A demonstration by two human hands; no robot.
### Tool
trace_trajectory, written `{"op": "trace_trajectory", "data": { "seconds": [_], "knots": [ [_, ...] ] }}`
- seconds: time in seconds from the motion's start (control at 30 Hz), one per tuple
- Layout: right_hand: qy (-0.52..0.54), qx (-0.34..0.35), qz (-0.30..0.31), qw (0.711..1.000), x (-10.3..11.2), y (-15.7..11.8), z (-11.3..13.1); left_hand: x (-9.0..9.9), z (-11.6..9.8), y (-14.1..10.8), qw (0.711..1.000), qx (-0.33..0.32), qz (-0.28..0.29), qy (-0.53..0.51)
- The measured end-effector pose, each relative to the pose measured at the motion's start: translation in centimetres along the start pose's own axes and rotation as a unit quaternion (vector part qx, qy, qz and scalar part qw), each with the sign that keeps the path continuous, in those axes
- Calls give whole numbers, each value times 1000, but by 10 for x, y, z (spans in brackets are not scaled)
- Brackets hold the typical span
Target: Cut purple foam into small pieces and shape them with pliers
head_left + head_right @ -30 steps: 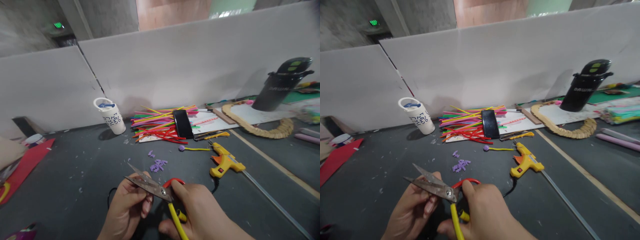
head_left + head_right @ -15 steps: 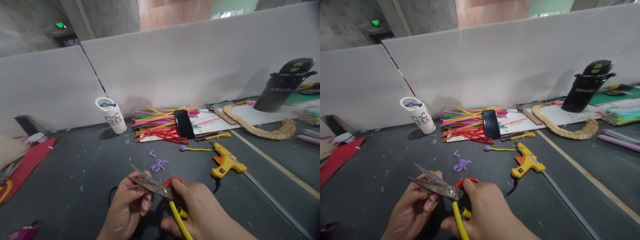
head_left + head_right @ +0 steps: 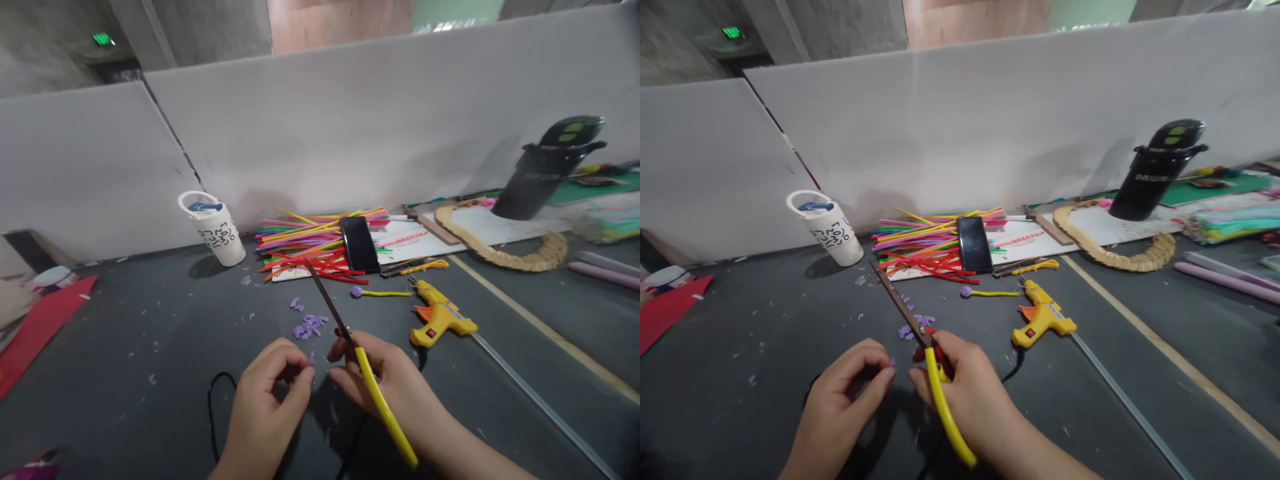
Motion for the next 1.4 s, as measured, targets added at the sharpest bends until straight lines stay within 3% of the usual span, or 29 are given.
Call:
{"op": "trace_trajectory", "data": {
  "seconds": [0.13,0.3,0.37,0.47,0.57,0.67,0.97,1.2,1.4],
  "knots": [
    [49,5,15,999,-4,3,0,-15,-11,-4,988,-87,49,117],
    [16,13,13,1000,-7,3,-2,-24,-12,-9,982,-118,77,122],
    [7,21,18,1000,-7,3,-1,-21,-10,-7,989,-90,72,98],
    [-6,30,41,999,-9,3,1,-15,5,-3,998,29,59,5],
    [-9,36,57,998,-10,3,1,-28,30,-10,963,194,86,-168],
    [7,31,80,996,-12,3,0,-39,43,-18,923,270,94,-257],
    [74,7,150,986,-21,-2,2,-45,39,-23,907,280,94,-299],
    [55,13,133,989,-19,0,1,-42,39,-22,919,268,78,-278],
    [37,8,131,991,-20,0,1,-47,41,-20,920,250,114,-281]
  ]
}}
Point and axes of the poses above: each hand's wrist, its own y-axis towards the middle knuckle, its own x-axis out of the back of the hand, z = x × y, the point moved 9 cm from there along y, towards the middle knuckle, and after that the axes turned 7 degrees about -x, right-handed, at the moved point
